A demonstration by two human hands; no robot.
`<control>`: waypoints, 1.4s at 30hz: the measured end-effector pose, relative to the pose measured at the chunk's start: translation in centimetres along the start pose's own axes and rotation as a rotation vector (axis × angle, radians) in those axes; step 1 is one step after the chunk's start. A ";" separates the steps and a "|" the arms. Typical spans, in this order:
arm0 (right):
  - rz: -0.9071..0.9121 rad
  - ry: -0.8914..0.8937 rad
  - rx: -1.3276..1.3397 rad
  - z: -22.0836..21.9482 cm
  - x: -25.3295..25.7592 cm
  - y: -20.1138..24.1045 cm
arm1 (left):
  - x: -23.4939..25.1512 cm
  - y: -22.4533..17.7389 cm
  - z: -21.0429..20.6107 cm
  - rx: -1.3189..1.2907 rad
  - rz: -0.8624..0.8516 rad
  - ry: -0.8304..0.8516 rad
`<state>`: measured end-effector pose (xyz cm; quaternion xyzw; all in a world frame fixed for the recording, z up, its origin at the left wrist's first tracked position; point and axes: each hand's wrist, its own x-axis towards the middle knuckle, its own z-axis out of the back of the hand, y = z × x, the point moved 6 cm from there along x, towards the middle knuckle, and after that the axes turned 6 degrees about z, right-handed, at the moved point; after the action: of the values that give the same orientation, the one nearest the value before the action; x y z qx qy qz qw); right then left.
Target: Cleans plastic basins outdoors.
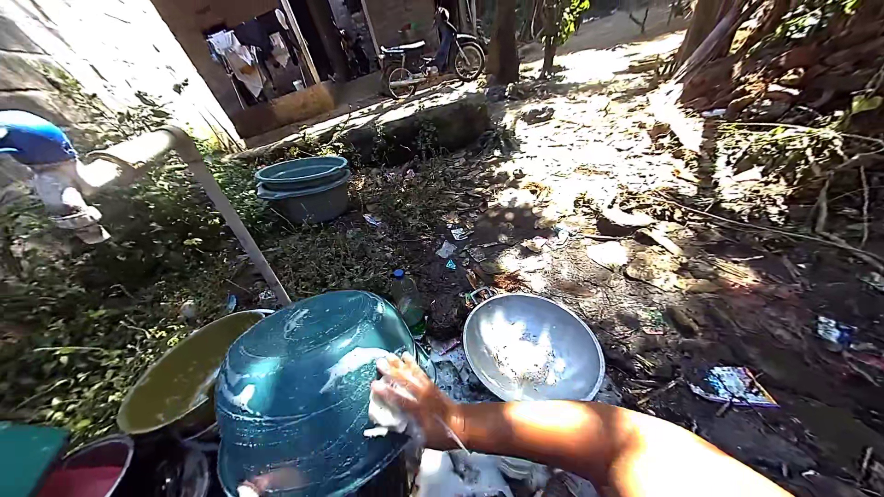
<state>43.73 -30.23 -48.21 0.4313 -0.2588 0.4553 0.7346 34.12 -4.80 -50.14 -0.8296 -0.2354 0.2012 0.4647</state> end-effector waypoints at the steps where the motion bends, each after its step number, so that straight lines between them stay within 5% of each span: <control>1: -0.160 -0.023 -0.012 1.1 0.5 -2.2 | -0.4 0.0 -0.6 -0.076 0.024 -0.052; 3: -0.453 -0.052 0.040 2.8 1.4 -6.9 | -0.2 0.6 -1.2 -0.177 0.091 -0.152; 6: -0.680 -0.158 0.339 5.3 2.8 -11.7 | 0.6 1.7 -0.4 -0.157 0.089 -0.010; 10: -0.793 -0.139 0.581 8.3 4.1 -14.3 | -2.1 0.8 -2.3 0.077 0.180 -0.138; 15: -0.585 -0.069 0.317 9.0 3.3 -13.5 | -1.3 -3.7 -0.2 0.205 0.080 0.001; 17: -0.530 -0.123 0.446 9.3 3.3 -12.4 | 0.4 -5.8 0.8 0.251 -0.056 0.252; 19: -0.646 -0.293 0.653 11.4 4.7 -7.7 | 0.8 -7.8 0.2 0.373 -0.107 0.457; 22: -0.888 -0.485 0.551 15.6 8.0 -0.1 | -1.3 -10.2 -2.8 0.510 -0.175 0.677; 25: -0.714 -0.289 0.481 14.1 8.1 -4.7 | -3.1 -11.8 -5.1 0.577 -0.191 0.892; 27: -0.482 -0.140 0.364 11.2 6.8 -11.3 | -3.8 -12.0 -5.9 0.675 -0.223 0.876; 30: -0.445 0.099 0.239 10.4 7.5 -13.8 | -3.8 -10.1 -7.1 0.780 -0.228 0.826; 35: -0.432 0.182 0.261 6.2 8.3 -5.3 | -6.0 -2.8 -12.0 1.246 -0.088 0.532; 39: 0.005 0.219 0.109 -1.3 3.8 4.6 | -5.2 0.7 -10.5 1.111 -0.081 0.297; 42: 0.052 0.180 -0.010 -0.5 5.1 3.2 | -4.4 -0.9 -10.1 1.079 -0.092 0.345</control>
<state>43.14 -26.83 -43.30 0.3782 -0.2053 0.5096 0.7451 35.94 -13.78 -43.90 -0.4844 -0.0557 0.1342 0.8627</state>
